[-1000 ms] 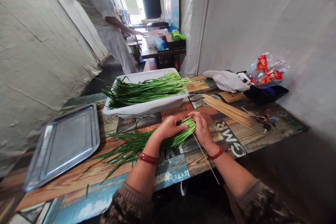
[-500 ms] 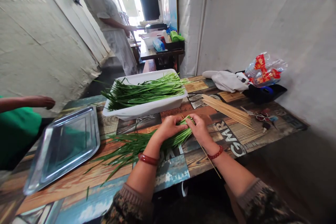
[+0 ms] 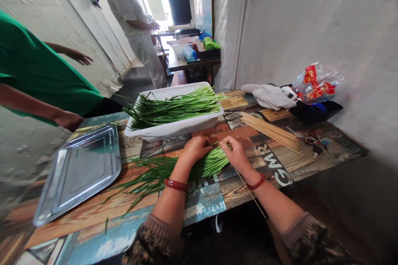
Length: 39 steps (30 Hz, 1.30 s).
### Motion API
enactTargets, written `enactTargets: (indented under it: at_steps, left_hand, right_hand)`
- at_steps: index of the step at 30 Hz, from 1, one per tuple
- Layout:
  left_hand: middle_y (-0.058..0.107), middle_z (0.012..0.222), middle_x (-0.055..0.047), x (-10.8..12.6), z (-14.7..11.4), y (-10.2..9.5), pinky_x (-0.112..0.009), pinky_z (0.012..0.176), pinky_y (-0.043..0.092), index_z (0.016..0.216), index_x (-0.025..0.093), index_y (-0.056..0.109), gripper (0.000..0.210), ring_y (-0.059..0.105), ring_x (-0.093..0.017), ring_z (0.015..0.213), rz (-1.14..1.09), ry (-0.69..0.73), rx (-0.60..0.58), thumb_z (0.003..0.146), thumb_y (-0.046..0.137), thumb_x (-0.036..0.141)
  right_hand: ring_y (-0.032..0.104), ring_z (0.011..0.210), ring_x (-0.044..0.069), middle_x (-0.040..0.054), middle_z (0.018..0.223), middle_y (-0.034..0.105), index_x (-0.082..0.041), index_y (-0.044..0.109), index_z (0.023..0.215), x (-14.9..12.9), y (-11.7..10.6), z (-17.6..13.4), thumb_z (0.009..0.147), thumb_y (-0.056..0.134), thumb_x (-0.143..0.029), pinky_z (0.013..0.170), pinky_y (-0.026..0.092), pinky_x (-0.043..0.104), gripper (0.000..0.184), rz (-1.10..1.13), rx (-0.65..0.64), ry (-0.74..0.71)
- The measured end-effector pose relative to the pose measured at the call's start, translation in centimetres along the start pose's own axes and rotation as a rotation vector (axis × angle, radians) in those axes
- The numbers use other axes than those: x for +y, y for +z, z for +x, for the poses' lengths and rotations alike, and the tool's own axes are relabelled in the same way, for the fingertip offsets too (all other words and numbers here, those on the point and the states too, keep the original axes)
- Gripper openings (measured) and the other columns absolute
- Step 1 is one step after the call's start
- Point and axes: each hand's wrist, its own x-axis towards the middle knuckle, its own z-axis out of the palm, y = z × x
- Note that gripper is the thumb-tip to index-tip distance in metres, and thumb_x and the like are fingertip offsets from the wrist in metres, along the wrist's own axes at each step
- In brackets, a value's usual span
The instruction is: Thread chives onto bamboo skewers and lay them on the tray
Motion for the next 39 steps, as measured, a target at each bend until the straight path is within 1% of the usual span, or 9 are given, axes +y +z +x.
enactTargets:
  at_steps: [5,10,12,17,21,26,32,35,39]
  left_hand:
    - [0.067,0.069,-0.004,0.3,-0.1,-0.1,-0.025,0.059,0.036,0.070,0.018,0.068,0.005,0.056,-0.016,0.064,0.065,-0.007,0.014,0.071,0.064,0.019]
    - [0.068,0.077,-0.004,-0.3,0.3,-0.3,-0.024,0.065,0.040,0.076,0.017,0.071,0.012,0.057,-0.016,0.071,0.000,-0.006,0.174,0.076,0.059,0.020]
    - [0.068,0.078,-0.005,-0.5,0.5,-0.3,-0.025,0.068,0.042,0.078,0.016,0.072,0.014,0.059,-0.016,0.072,-0.054,-0.009,0.204,0.077,0.059,0.022]
    - [0.072,0.083,-0.006,-0.7,0.5,-0.5,-0.027,0.073,0.045,0.081,0.016,0.075,0.021,0.063,-0.018,0.078,-0.165,-0.001,0.200,0.081,0.056,0.026]
    - [0.073,0.086,-0.006,-1.0,0.3,-1.1,-0.028,0.074,0.044,0.084,0.017,0.075,0.023,0.064,-0.020,0.080,-0.149,0.008,0.210,0.081,0.055,0.027]
    - [0.074,0.083,-0.004,-1.0,0.1,-1.5,-0.027,0.071,0.044,0.086,0.017,0.075,0.022,0.062,-0.018,0.074,-0.186,0.026,0.128,0.077,0.056,0.022]
    - [0.069,0.068,-0.002,0.4,0.2,-1.0,-0.022,0.058,0.040,0.081,0.013,0.073,0.020,0.054,-0.012,0.058,-0.317,-0.014,0.240,0.075,0.060,0.028]
    - [0.069,0.071,-0.003,1.3,0.2,-0.6,-0.022,0.060,0.042,0.079,0.012,0.071,0.020,0.056,-0.013,0.063,-0.428,0.030,0.245,0.076,0.060,0.028]
    - [0.071,0.074,-0.005,1.9,0.1,-0.3,-0.022,0.063,0.043,0.077,0.012,0.071,0.017,0.060,-0.014,0.068,-0.476,0.031,0.239,0.076,0.061,0.025]
  right_hand:
    - [0.052,0.064,0.015,-0.0003,0.066,0.056,-0.019,0.056,0.073,0.0,0.1,-0.1,0.086,0.051,-0.037,0.061,0.041,0.026,0.023,0.002,0.009,0.000]
    - [0.054,0.067,0.016,0.0005,0.069,0.059,-0.019,0.057,0.076,0.1,0.1,0.1,0.087,0.051,-0.036,0.064,0.042,0.027,0.021,0.028,0.033,-0.005]
    - [0.055,0.067,0.016,0.0008,0.070,0.059,-0.019,0.057,0.076,0.2,0.1,0.1,0.087,0.051,-0.035,0.065,0.042,0.027,0.020,0.031,0.038,-0.003]
    - [0.055,0.067,0.016,0.0005,0.068,0.058,-0.019,0.057,0.076,0.2,0.0,0.1,0.087,0.051,-0.035,0.065,0.043,0.028,0.020,0.027,0.046,-0.005]
    - [0.055,0.068,0.017,0.0010,0.069,0.060,-0.020,0.057,0.077,0.2,0.0,0.2,0.087,0.050,-0.036,0.065,0.043,0.027,0.021,0.025,0.035,-0.010]
    - [0.058,0.071,0.017,0.0027,0.074,0.063,-0.019,0.059,0.079,0.4,0.0,0.2,0.087,0.051,-0.035,0.068,0.045,0.029,0.020,0.042,0.039,-0.008]
    - [0.062,0.078,0.019,0.0039,0.080,0.068,-0.018,0.063,0.083,0.3,0.0,0.2,0.087,0.052,-0.035,0.074,0.046,0.030,0.021,0.081,0.022,0.002]
    - [0.063,0.077,0.018,0.0036,0.080,0.068,-0.018,0.064,0.084,0.1,-0.1,0.1,0.088,0.052,-0.036,0.073,0.047,0.029,0.022,0.079,0.022,-0.014]
    - [0.064,0.080,0.019,0.0050,0.085,0.071,-0.017,0.066,0.088,-0.2,-0.2,0.1,0.088,0.053,-0.036,0.074,0.048,0.029,0.023,0.083,0.023,-0.020]
